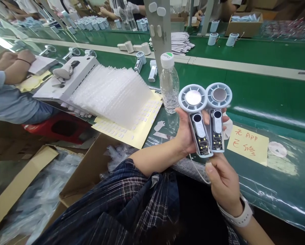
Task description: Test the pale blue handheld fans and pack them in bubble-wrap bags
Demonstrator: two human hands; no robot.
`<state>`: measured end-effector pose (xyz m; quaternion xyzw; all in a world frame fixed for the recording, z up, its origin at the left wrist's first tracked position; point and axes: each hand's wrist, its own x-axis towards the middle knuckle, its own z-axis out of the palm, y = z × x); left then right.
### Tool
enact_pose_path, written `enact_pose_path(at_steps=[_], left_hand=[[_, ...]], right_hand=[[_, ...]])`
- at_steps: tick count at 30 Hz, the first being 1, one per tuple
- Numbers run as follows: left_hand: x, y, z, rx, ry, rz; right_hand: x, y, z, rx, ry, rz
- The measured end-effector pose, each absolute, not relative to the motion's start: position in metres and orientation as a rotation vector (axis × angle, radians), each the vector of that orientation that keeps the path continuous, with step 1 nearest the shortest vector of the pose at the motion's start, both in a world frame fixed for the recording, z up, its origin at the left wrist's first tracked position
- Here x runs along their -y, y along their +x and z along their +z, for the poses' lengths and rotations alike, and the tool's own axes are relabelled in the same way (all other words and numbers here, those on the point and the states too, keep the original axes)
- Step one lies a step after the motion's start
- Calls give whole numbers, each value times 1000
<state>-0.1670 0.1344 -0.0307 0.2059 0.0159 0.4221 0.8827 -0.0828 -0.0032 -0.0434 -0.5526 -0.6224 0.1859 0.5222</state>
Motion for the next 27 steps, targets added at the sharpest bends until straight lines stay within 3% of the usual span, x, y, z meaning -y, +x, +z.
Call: enact_pose_path(at_steps=[15,23,27], left_hand=[[-129,-159,-53,-175,900,1014],[-135,-166,-27,-250,655,1180],[-143,-171,-22,-296,567,1125]], right_hand=[[12,-87,-62,821,-1362,899],[7,-71,-55,1464,-1463,576],[-11,-36,-48,1692,-1800,628]])
